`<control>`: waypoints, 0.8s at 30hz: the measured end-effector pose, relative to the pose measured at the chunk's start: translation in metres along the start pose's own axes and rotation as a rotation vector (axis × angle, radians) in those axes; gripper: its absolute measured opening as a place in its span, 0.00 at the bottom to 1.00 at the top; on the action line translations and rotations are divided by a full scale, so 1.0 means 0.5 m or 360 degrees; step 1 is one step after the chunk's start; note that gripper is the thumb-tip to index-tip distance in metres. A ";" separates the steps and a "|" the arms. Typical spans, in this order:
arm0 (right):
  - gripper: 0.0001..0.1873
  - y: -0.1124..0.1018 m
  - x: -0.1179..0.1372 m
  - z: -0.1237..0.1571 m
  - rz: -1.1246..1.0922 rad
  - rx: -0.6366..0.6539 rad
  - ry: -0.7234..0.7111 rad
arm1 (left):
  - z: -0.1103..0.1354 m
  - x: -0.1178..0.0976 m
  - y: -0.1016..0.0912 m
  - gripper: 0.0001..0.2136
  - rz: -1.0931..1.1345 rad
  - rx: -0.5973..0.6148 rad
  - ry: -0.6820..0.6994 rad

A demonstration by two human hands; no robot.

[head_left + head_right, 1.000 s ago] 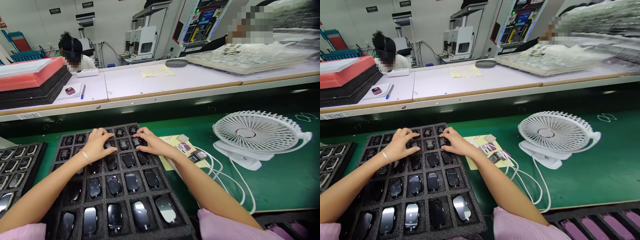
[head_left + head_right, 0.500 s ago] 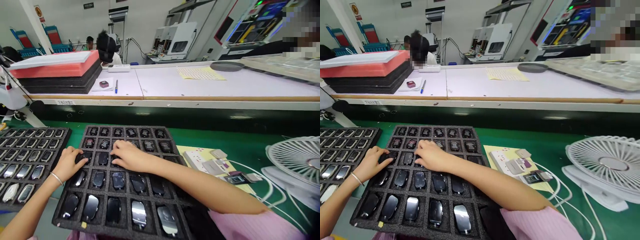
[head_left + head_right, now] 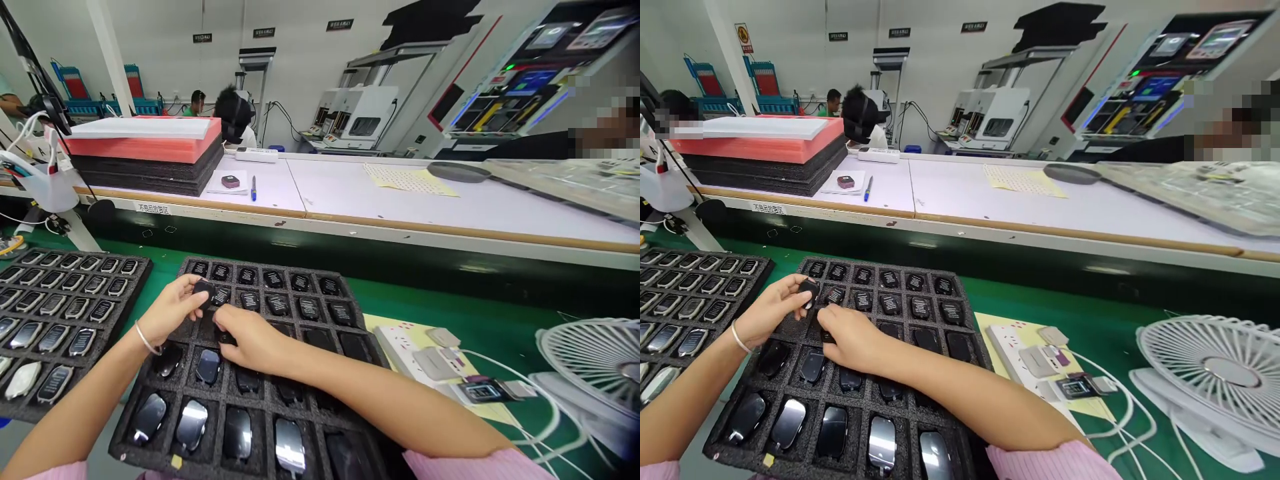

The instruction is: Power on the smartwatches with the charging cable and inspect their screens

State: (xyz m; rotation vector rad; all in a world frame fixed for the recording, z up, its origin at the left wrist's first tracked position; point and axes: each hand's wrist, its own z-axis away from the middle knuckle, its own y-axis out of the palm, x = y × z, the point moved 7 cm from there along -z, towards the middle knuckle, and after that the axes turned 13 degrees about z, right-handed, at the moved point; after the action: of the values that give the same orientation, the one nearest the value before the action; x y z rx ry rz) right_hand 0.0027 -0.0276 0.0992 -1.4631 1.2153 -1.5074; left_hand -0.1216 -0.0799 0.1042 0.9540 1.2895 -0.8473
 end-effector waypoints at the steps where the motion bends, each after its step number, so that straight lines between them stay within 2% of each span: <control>1: 0.10 -0.012 -0.011 0.010 -0.0179 -0.0065 0.0042 | -0.009 -0.003 0.020 0.19 0.0136 0.0031 -0.0050; 5: 0.10 -0.041 -0.098 0.045 -0.1193 -0.0179 0.0399 | -0.052 -0.014 0.095 0.22 0.0401 0.0074 -0.0112; 8: 0.19 -0.045 -0.166 0.066 -0.1927 -0.0314 0.0653 | -0.084 -0.006 0.135 0.21 0.0395 0.0022 -0.0162; 10: 0.25 -0.048 -0.195 0.076 -0.2242 -0.0461 0.0685 | -0.103 -0.001 0.152 0.19 0.0314 -0.0022 -0.0129; 13: 0.26 -0.043 -0.214 0.085 -0.2446 -0.0560 0.0613 | -0.120 0.005 0.167 0.17 0.0176 -0.0081 0.0048; 16: 0.24 -0.031 -0.216 0.090 -0.2480 -0.0574 0.0542 | -0.121 0.020 0.170 0.15 0.0105 -0.0129 0.0152; 21: 0.25 -0.016 -0.209 0.092 -0.2468 -0.0517 0.0429 | -0.107 0.036 0.174 0.15 -0.0144 -0.0009 0.0320; 24: 0.24 -0.014 -0.204 0.093 -0.2485 -0.0492 0.0389 | -0.100 0.043 0.172 0.16 -0.0246 0.0010 0.0347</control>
State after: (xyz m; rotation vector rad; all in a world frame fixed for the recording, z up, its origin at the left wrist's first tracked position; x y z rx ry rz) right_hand 0.0613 0.0632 0.0683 -2.7530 0.1921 -2.5213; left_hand -0.0599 -0.0005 0.0898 0.9811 1.5646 -0.8843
